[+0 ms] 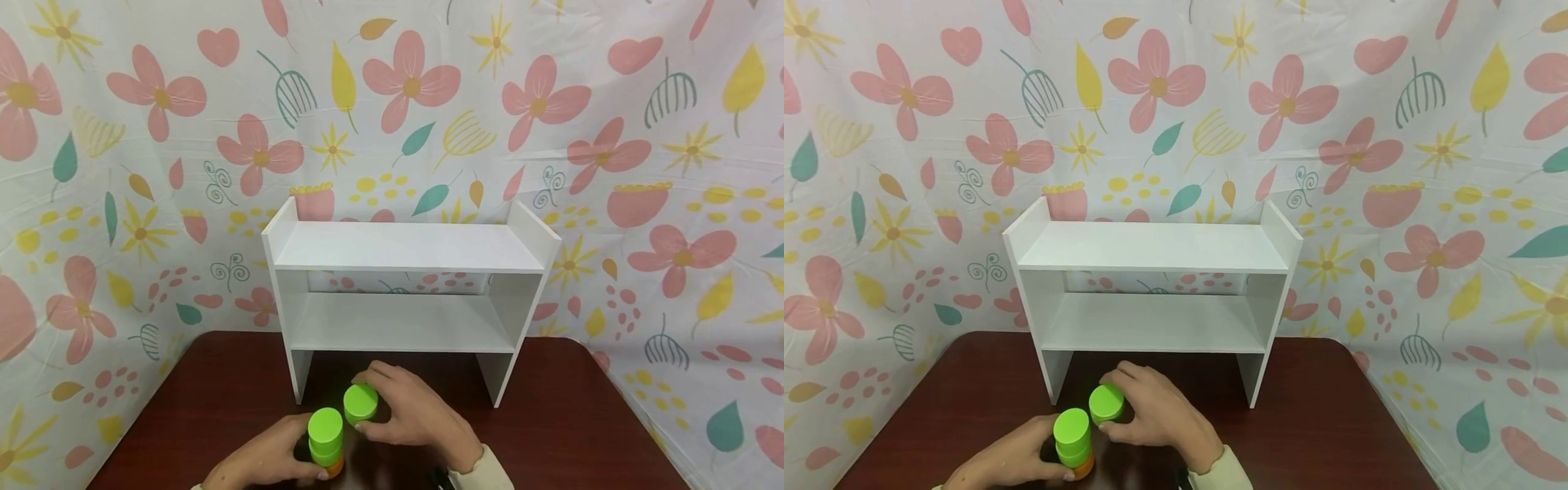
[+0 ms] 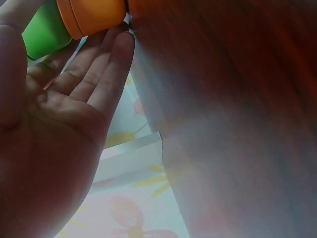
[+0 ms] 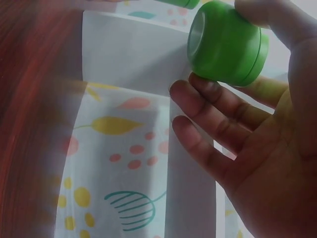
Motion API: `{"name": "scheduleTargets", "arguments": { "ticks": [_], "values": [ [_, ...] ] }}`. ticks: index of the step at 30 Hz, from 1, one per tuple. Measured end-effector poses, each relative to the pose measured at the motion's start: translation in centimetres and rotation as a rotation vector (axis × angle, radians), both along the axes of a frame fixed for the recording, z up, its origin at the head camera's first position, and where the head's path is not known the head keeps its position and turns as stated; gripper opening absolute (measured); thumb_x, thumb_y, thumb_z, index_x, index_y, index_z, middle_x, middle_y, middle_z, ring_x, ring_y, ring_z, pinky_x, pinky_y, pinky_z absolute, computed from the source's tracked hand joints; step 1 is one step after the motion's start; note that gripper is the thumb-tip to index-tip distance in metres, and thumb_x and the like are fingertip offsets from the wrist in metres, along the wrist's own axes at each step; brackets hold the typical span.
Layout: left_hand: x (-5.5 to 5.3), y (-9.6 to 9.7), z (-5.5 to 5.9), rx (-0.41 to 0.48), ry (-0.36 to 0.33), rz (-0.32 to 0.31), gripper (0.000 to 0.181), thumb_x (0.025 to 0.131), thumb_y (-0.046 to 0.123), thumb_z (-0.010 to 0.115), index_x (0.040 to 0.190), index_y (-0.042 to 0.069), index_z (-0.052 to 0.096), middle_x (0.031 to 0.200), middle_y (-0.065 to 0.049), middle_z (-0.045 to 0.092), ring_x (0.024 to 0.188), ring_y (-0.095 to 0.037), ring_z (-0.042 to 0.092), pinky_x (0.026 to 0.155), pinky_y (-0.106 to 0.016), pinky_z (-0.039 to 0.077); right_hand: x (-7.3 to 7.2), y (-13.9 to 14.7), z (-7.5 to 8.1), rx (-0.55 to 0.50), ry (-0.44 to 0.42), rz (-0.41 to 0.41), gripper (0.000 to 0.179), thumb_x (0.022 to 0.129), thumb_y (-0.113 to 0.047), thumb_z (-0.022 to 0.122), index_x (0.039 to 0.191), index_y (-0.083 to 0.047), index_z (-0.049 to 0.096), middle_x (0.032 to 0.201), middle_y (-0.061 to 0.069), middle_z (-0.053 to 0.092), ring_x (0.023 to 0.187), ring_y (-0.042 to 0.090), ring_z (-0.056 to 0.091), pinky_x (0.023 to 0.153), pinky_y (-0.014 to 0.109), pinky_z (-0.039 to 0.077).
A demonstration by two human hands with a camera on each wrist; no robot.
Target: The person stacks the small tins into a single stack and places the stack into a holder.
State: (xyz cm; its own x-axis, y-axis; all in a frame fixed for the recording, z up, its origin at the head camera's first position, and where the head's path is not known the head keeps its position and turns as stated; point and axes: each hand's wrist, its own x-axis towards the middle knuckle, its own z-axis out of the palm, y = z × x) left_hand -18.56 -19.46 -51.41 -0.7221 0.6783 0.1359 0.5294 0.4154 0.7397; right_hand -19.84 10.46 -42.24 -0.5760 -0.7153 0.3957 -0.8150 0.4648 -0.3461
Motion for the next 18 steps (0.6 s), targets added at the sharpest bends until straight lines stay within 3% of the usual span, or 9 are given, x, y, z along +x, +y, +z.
{"name": "scheduleTargets", "arguments": {
  "ticks": [18],
  "values": [
    [0.01,-0.03,-0.10,-0.002,-0.002,-0.003,0.058,0.090,0.044,0.086,0.139,0.027,0.061,0.126,0.012,0.069,0.113,-0.006,0.066,0.097,-0.031,0.056,-0.19,-0.15,-0.13,-0.026,0.067,0.048,0.054,0.090,-0.036,0.080,0.139,-0.019,0.063,0.116,-0.012,0.059,0.092,0.006,0.058,0.082,0.017,0.049]
  ]
}}
